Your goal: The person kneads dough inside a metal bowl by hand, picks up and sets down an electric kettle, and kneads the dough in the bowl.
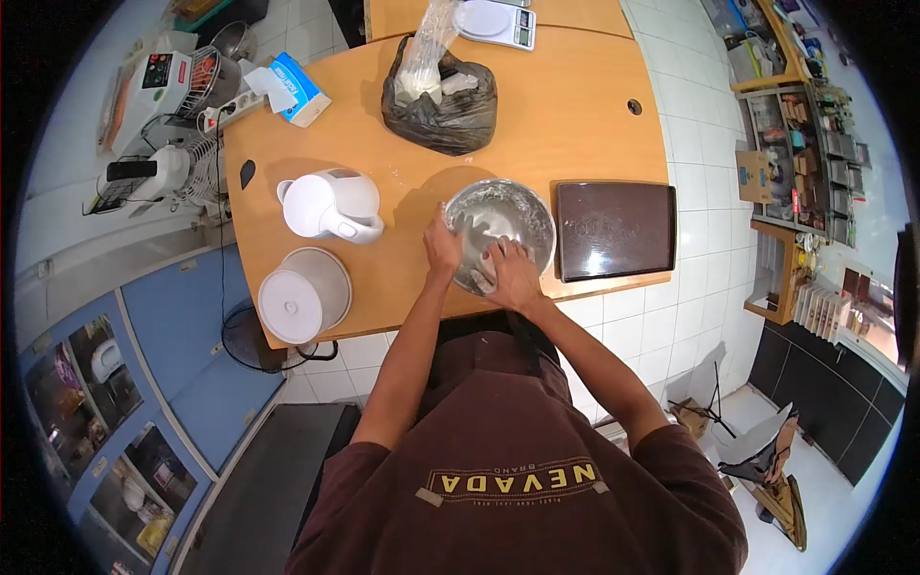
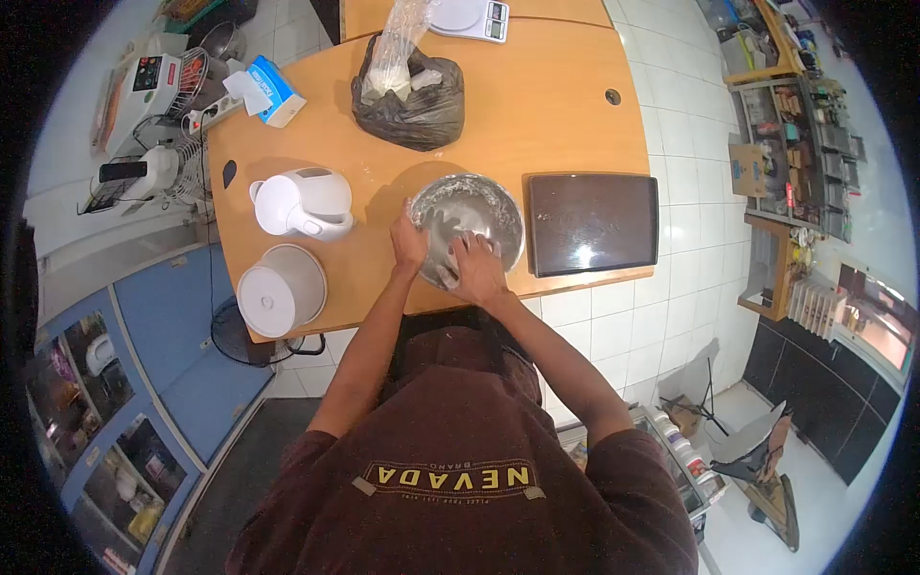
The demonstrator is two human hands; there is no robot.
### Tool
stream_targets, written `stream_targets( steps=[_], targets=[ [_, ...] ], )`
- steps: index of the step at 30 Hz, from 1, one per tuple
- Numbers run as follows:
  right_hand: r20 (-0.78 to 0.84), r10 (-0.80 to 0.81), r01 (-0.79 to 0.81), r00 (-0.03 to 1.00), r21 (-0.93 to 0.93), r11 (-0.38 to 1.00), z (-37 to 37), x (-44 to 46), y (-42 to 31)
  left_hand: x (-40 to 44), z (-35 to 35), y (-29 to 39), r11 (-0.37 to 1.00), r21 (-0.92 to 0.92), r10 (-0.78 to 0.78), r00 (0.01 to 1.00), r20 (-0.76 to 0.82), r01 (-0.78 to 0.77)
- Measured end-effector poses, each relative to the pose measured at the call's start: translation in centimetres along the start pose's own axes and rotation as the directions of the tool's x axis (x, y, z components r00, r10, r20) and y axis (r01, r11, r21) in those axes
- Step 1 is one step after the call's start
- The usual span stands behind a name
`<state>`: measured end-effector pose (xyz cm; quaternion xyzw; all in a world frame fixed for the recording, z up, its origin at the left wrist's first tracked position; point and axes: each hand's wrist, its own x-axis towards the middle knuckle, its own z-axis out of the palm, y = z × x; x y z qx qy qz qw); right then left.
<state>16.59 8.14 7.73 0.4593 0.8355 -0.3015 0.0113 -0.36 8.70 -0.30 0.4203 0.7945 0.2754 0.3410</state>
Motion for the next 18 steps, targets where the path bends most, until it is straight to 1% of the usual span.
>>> stream_targets(
  steps=[1,3,4,6,7,9,10,13,14,16,17,18],
  targets=[
    [-0.022,0.028,-0.028,0.999,-0.031,0.999,0.4,-0.2,-0.3,0.0,-0.1,-0.1,1.000,-0.012,-0.006,1.000,-0.001,0.006],
    [-0.068,0.082,-0.088,0.994,-0.090,0.992,1.7,-0.4,-0.6,-0.1,0.4,-0.7,0.997,-0.068,0.033,0.998,-0.045,-0.036],
    [-0.164,0.023,-0.048,0.986,-0.148,0.988,2.4,-0.2,-0.2,0.0,0.7,-1.0,0.994,-0.093,0.053,0.996,-0.069,-0.060],
    [-0.338,-0.105,0.013,0.935,-0.264,0.964,4.6,0.6,0.8,0.0,0.9,-1.6,0.997,-0.049,0.064,0.996,-0.062,-0.067],
    [-0.259,-0.053,-0.007,0.964,-0.225,0.974,5.6,1.3,1.4,-0.1,1.0,-1.8,0.997,-0.026,0.066,0.996,-0.056,-0.068],
    [-0.091,0.051,-0.064,0.995,-0.148,0.987,7.6,3.2,2.7,-0.1,1.2,-2.1,0.996,-0.085,0.036,0.998,-0.045,-0.040],
    [-0.199,-0.002,-0.036,0.980,-0.184,0.982,8.3,3.9,2.9,0.1,1.2,-2.0,0.993,-0.113,0.026,0.999,-0.036,-0.030],
    [-0.228,-0.061,0.011,0.972,-0.211,0.977,8.7,6.0,3.7,-0.1,1.3,-2.0,0.990,-0.009,0.140,0.982,-0.125,-0.142],
    [-0.254,-0.008,-0.042,0.967,-0.191,0.981,8.9,6.8,3.6,0.1,1.3,-2.0,0.988,-0.012,0.149,0.980,-0.135,-0.152],
    [-0.175,0.128,-0.155,0.976,-0.147,0.977,8.0,8.1,3.0,0.2,1.8,-2.9,0.984,-0.020,0.170,0.973,-0.154,-0.175],
    [-0.137,0.194,-0.212,0.971,-0.131,0.969,7.6,8.8,3.0,0.4,2.1,-3.3,0.977,-0.013,0.208,0.963,-0.172,-0.214],
    [-0.259,0.209,-0.239,0.943,-0.090,0.967,7.7,9.4,3.0,0.5,2.1,-3.4,0.967,-0.006,0.247,0.950,-0.193,-0.253]
  ],
)
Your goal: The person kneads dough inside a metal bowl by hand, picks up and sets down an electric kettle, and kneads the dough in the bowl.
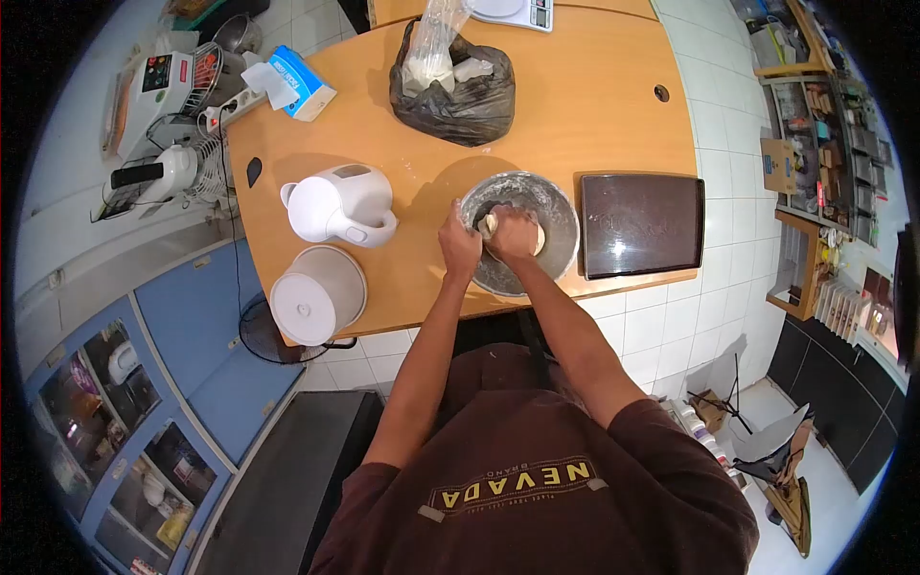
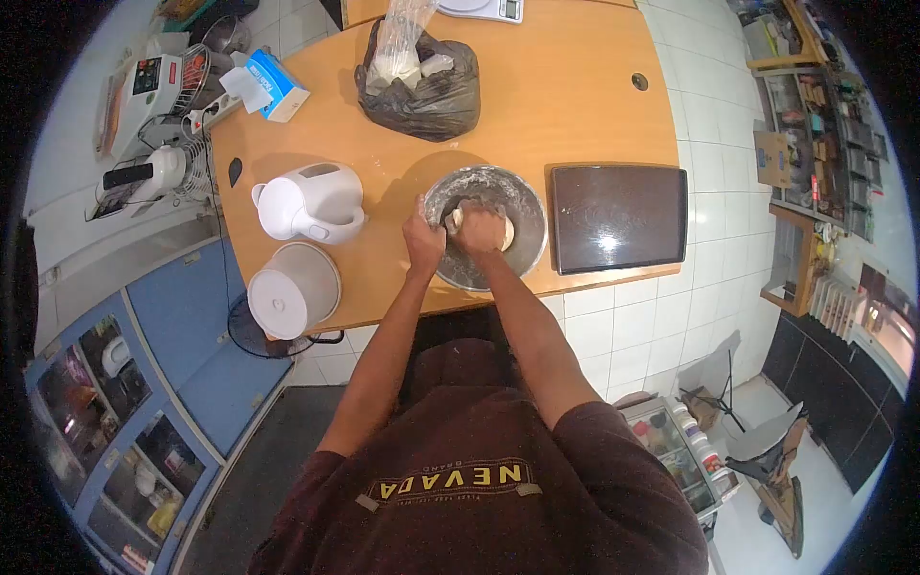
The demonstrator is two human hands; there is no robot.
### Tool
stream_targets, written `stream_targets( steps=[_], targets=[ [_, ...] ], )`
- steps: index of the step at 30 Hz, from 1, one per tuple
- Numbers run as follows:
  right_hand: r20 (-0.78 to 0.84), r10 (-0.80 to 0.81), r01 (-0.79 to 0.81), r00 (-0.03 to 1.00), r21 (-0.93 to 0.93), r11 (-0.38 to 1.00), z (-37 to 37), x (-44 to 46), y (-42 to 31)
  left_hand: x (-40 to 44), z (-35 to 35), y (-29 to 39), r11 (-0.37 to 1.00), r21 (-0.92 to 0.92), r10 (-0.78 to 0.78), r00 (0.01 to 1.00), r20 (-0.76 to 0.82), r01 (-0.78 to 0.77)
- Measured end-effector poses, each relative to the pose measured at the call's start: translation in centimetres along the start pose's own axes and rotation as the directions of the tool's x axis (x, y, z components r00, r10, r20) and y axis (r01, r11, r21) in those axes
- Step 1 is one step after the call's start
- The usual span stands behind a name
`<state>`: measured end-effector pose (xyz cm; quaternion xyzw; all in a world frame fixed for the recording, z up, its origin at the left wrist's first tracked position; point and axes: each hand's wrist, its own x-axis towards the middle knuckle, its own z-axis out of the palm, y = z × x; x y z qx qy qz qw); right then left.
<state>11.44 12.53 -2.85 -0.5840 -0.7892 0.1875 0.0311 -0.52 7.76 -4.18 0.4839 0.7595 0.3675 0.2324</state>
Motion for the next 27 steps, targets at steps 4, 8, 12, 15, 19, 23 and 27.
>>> stream_targets(
  steps=[4,8,12,15,19,23,27],
  targets=[
    [0.122,0.244,-0.272,0.962,0.362,0.891,-0.5,0.1,0.9,0.1,-0.8,1.3,0.995,0.035,-0.097,0.992,0.077,0.095],
    [-0.024,0.282,-0.144,0.959,0.817,0.559,-0.3,0.1,2.2,0.5,-1.1,2.6,0.977,0.017,-0.213,0.972,0.095,0.213],
    [0.046,0.262,-0.073,0.964,0.993,0.096,-1.3,0.6,3.5,0.2,-0.8,1.7,0.979,0.079,-0.196,0.978,0.075,0.190],
    [0.065,0.231,-0.048,0.971,0.996,-0.081,-3.3,0.8,3.4,-0.2,-0.5,1.0,0.974,-0.038,-0.221,0.975,0.040,0.222],
    [-0.086,0.032,0.055,0.996,0.841,0.539,-5.1,-0.3,-0.2,-0.5,-1.1,2.4,0.971,-0.049,-0.228,0.969,0.098,0.233],
    [-0.054,-0.356,0.358,0.933,0.228,0.905,-2.9,-1.5,0.5,0.0,-1.5,3.0,0.965,-0.164,-0.182,0.972,0.148,0.206],
    [0.096,-0.455,0.459,0.885,-0.021,0.888,-1.1,-1.7,2.6,-0.5,-0.5,0.8,0.990,-0.136,-0.036,0.996,0.076,0.046]
  ],
)
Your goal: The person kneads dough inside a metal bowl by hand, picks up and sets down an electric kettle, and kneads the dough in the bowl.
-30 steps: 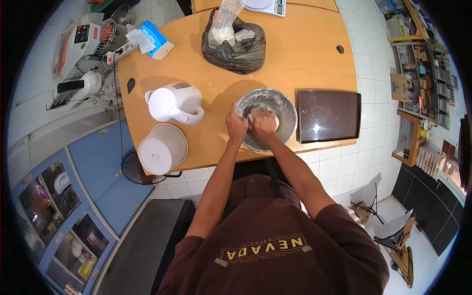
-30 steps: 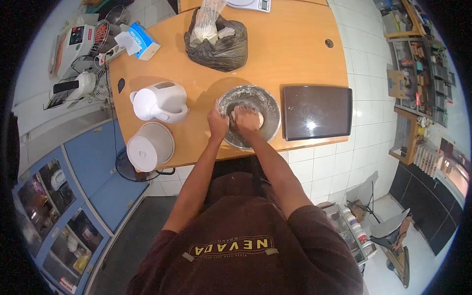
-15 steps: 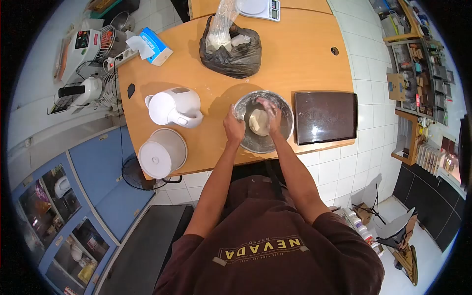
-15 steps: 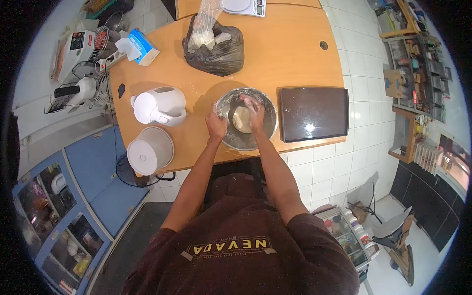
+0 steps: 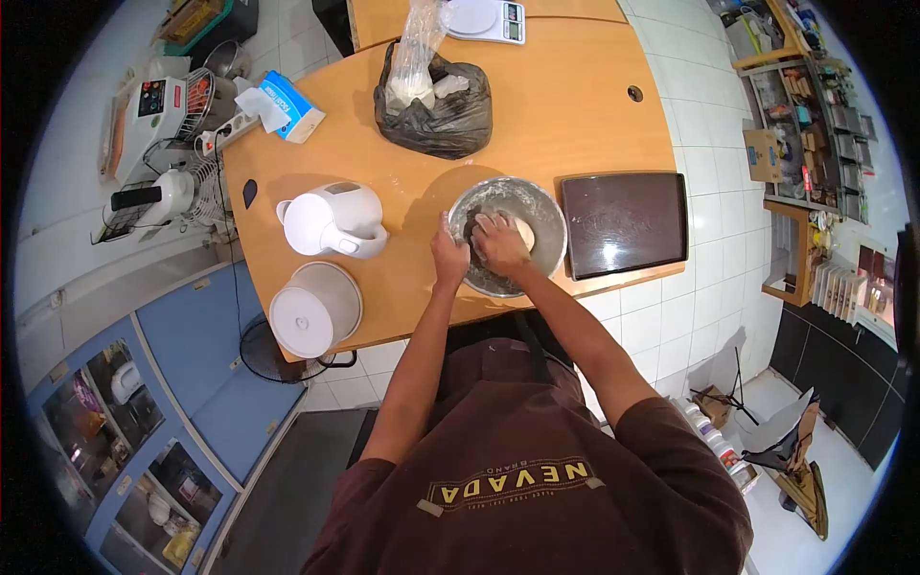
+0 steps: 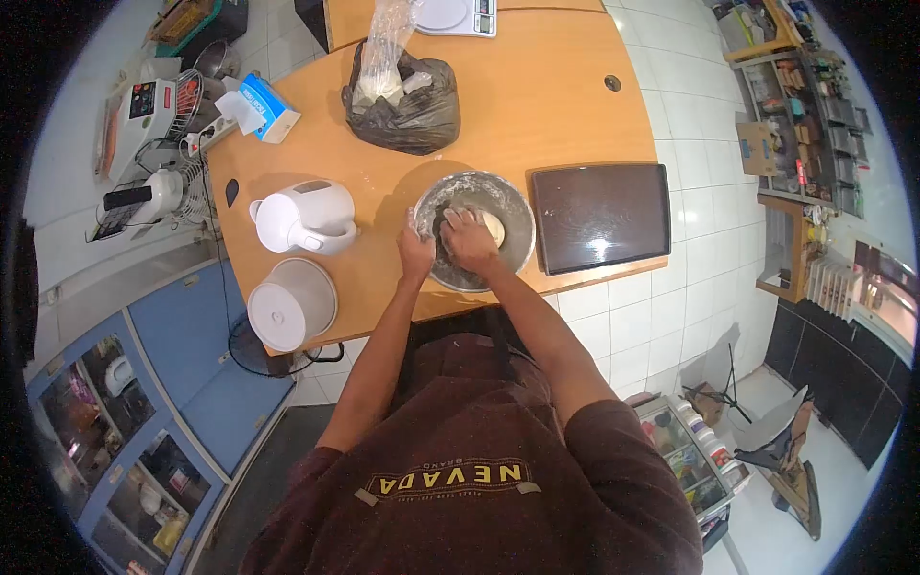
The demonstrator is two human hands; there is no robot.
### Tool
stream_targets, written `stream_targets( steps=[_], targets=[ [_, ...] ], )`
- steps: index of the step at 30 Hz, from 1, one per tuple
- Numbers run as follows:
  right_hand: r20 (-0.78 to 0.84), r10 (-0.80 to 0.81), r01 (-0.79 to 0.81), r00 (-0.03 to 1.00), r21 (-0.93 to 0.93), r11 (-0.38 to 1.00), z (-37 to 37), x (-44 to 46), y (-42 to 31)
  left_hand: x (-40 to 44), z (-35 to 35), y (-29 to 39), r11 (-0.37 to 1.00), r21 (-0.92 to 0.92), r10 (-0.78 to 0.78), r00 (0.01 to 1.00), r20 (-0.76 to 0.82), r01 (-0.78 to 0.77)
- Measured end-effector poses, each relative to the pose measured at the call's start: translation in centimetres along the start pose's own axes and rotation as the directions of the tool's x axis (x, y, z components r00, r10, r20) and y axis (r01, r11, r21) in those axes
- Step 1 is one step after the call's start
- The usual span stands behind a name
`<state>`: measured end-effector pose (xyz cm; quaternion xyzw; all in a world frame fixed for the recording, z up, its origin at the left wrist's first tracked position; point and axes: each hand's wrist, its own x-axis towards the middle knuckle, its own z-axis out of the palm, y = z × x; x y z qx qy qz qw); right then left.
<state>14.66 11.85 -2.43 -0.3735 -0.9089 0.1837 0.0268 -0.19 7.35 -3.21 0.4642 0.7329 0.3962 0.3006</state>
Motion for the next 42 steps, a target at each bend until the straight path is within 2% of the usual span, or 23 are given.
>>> stream_targets(
  steps=[1,4,7,10,13,19,22,25,29,31,32,34,38,41,42],
  targets=[
    [-0.070,0.031,-0.031,0.997,0.003,1.000,0.6,0.2,0.0,-0.1,0.0,-0.5,0.997,-0.032,0.067,0.998,-0.020,-0.068],
    [-0.107,0.056,-0.056,0.993,0.000,0.998,0.2,0.3,-0.1,0.0,-0.1,-1.0,0.996,-0.002,-0.087,0.991,0.098,0.087],
    [-0.215,0.148,-0.152,0.965,0.000,0.988,0.7,0.6,-0.3,-0.1,0.0,-1.3,0.995,0.103,0.002,0.998,0.062,-0.009],
    [-0.127,0.264,-0.258,0.956,0.058,0.964,0.9,1.3,-0.3,-0.5,0.1,-1.1,1.000,0.016,0.017,0.999,0.027,-0.017],
    [-0.007,0.372,-0.371,0.928,0.062,0.927,0.5,2.6,-0.2,-0.3,0.4,-1.2,1.000,0.006,0.000,1.000,0.024,0.000],
    [-0.134,0.449,-0.431,0.884,0.140,0.891,0.6,4.2,0.4,-0.4,0.5,-1.2,0.998,-0.042,0.047,0.999,0.002,-0.047],
    [-0.081,0.476,-0.463,0.876,0.134,0.876,0.4,4.4,0.2,-0.3,0.5,-1.3,1.000,-0.018,0.020,1.000,-0.004,-0.020],
    [-0.013,0.443,-0.437,0.896,0.149,0.887,0.4,3.9,0.2,-0.1,-0.2,-0.2,0.994,-0.012,-0.104,0.993,0.056,0.105],
    [0.091,0.389,-0.396,0.917,0.081,0.915,1.0,1.9,0.4,-0.3,0.1,0.4,0.999,-0.047,-0.009,0.999,0.051,0.012],
    [0.113,0.311,-0.321,0.944,0.089,0.943,-1.3,-0.2,0.1,-0.7,1.0,-0.6,0.996,-0.073,0.059,0.998,0.011,-0.058],
    [0.123,0.266,-0.278,0.956,0.095,0.956,-2.7,-0.9,0.3,-0.7,1.5,-0.5,0.998,-0.058,0.004,1.000,0.029,-0.003],
    [0.223,0.193,-0.212,0.956,0.066,0.975,-5.2,-1.9,0.6,-1.2,1.4,1.0,0.993,-0.020,-0.115,0.991,0.066,0.117],
    [0.460,0.143,-0.197,0.876,0.073,0.978,-8.9,-2.8,1.2,-1.3,1.7,1.6,0.990,0.022,-0.138,0.990,0.021,0.138],
    [0.252,0.163,-0.178,0.954,0.035,0.983,-5.7,-4.8,1.9,-1.5,2.2,0.7,0.992,0.008,-0.123,0.992,0.001,0.123],
    [0.100,0.124,-0.124,0.987,0.000,0.992,-5.4,-5.1,1.7,-1.4,2.1,1.1,0.990,0.015,-0.140,0.990,0.020,0.140]
  ],
)
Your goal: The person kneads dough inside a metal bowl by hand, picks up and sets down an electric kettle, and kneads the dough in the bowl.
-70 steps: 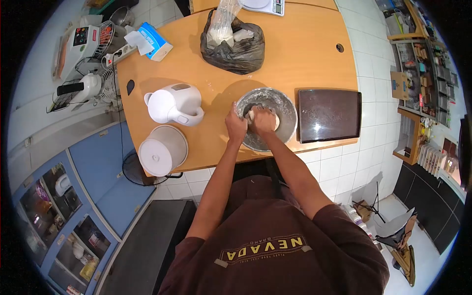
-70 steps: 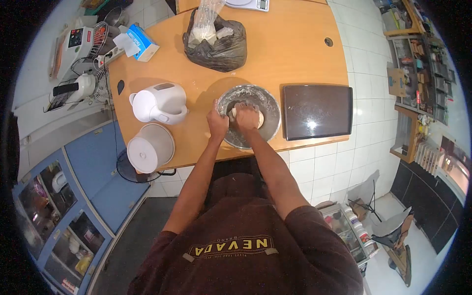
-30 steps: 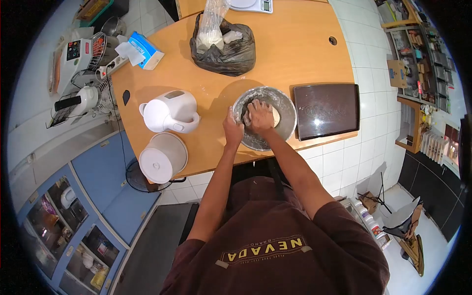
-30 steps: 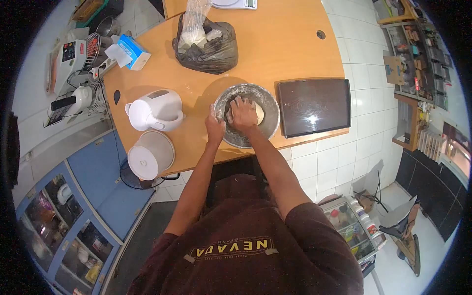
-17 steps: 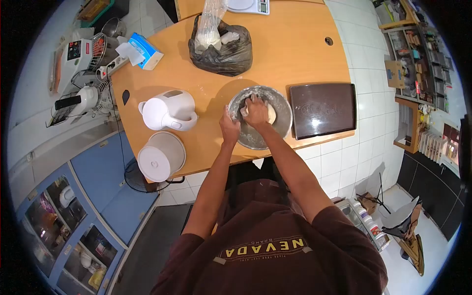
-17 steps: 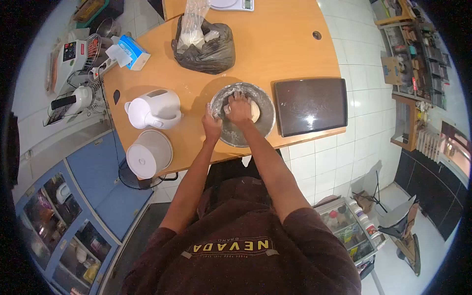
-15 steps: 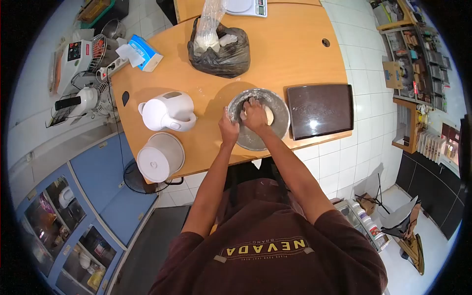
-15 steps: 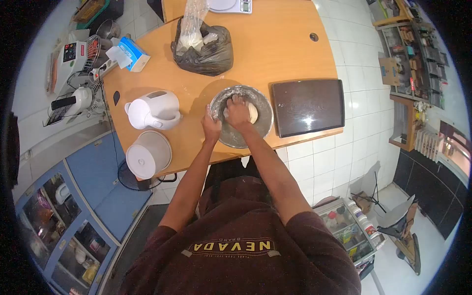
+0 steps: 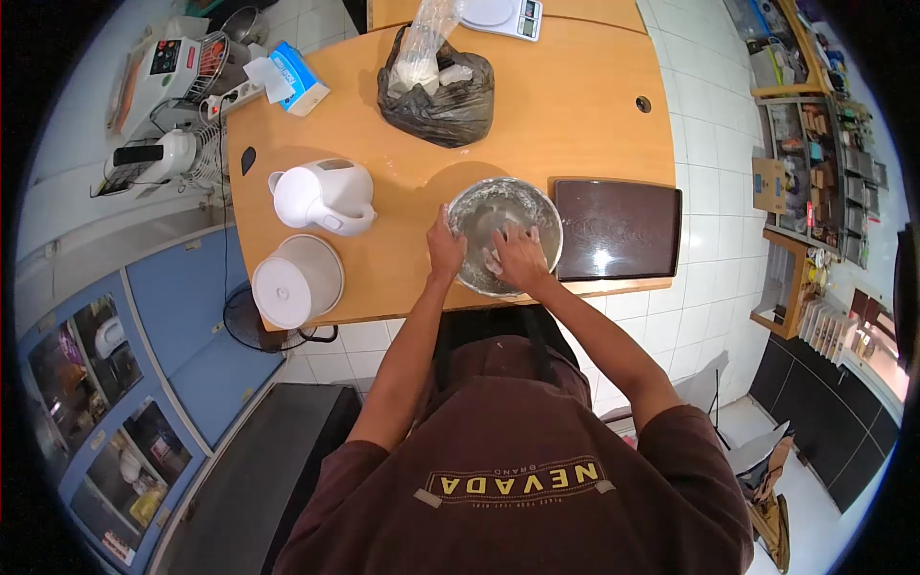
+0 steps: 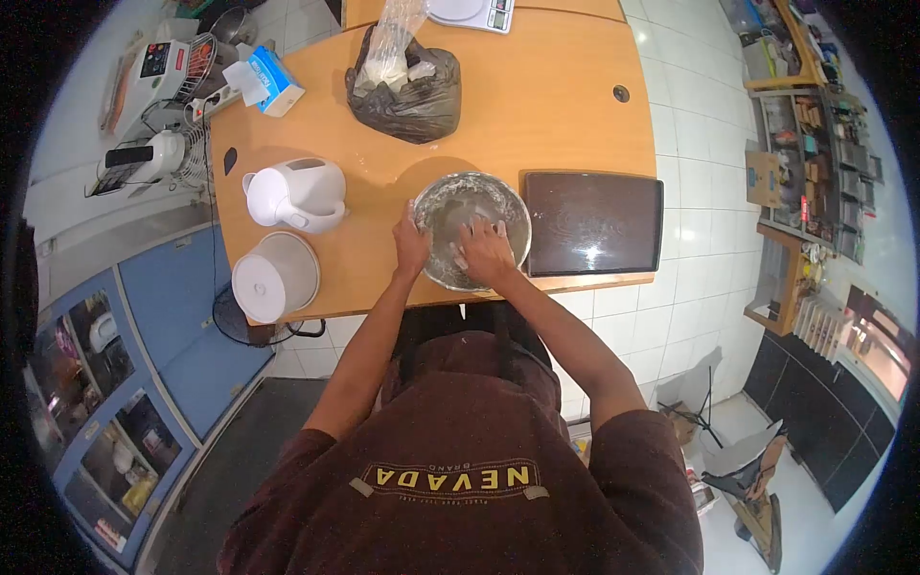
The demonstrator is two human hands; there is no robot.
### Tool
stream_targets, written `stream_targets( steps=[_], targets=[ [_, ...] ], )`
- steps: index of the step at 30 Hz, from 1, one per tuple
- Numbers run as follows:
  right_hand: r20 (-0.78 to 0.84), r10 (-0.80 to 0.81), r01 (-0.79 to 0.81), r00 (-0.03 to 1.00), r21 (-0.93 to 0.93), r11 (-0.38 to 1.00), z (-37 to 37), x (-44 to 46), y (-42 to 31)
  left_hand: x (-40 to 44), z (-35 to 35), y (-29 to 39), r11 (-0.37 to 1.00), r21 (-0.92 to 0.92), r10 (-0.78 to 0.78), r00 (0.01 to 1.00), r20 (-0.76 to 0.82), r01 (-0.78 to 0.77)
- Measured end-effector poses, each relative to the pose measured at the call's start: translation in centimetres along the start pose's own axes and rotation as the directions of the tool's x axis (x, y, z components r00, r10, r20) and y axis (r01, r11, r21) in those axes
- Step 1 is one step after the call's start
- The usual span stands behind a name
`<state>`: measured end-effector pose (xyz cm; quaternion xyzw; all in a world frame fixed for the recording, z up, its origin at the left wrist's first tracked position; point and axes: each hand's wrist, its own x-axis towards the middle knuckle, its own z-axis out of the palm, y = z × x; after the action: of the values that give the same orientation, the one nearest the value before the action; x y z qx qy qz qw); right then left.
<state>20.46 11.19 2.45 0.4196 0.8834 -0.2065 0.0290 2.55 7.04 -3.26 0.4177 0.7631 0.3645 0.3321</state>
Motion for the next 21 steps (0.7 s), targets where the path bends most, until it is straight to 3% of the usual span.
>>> stream_targets(
  steps=[2,5,7,8,11,14,21],
  targets=[
    [-0.303,-0.103,0.077,0.947,-0.098,0.992,0.8,0.2,-0.2,0.3,-0.2,0.7,1.000,0.011,-0.008,1.000,0.009,0.008],
    [-0.237,-0.118,0.121,0.964,-0.001,0.993,2.7,1.6,0.1,-0.2,0.1,0.0,0.998,0.043,0.041,0.998,-0.045,-0.040],
    [-0.085,-0.111,0.115,0.990,0.052,0.992,4.1,2.1,0.8,0.0,0.5,-1.2,0.986,0.100,0.143,0.985,-0.091,-0.134],
    [-0.012,-0.110,0.111,0.994,0.075,0.991,4.7,2.3,1.1,-0.2,0.7,-1.6,0.992,0.068,0.112,0.990,-0.080,-0.107],
    [-0.001,-0.067,0.067,0.998,0.032,0.997,4.9,3.2,0.7,0.2,-0.1,0.8,1.000,0.009,0.020,0.999,-0.035,-0.020],
    [-0.120,0.011,-0.009,0.993,0.021,1.000,6.3,4.6,0.3,-0.2,-0.5,2.1,0.998,0.019,-0.056,0.998,0.008,0.056],
    [0.104,0.300,-0.314,0.948,0.176,0.933,4.7,7.4,0.1,0.3,-0.3,1.3,0.993,0.118,0.016,1.000,-0.021,-0.014]
  ],
)
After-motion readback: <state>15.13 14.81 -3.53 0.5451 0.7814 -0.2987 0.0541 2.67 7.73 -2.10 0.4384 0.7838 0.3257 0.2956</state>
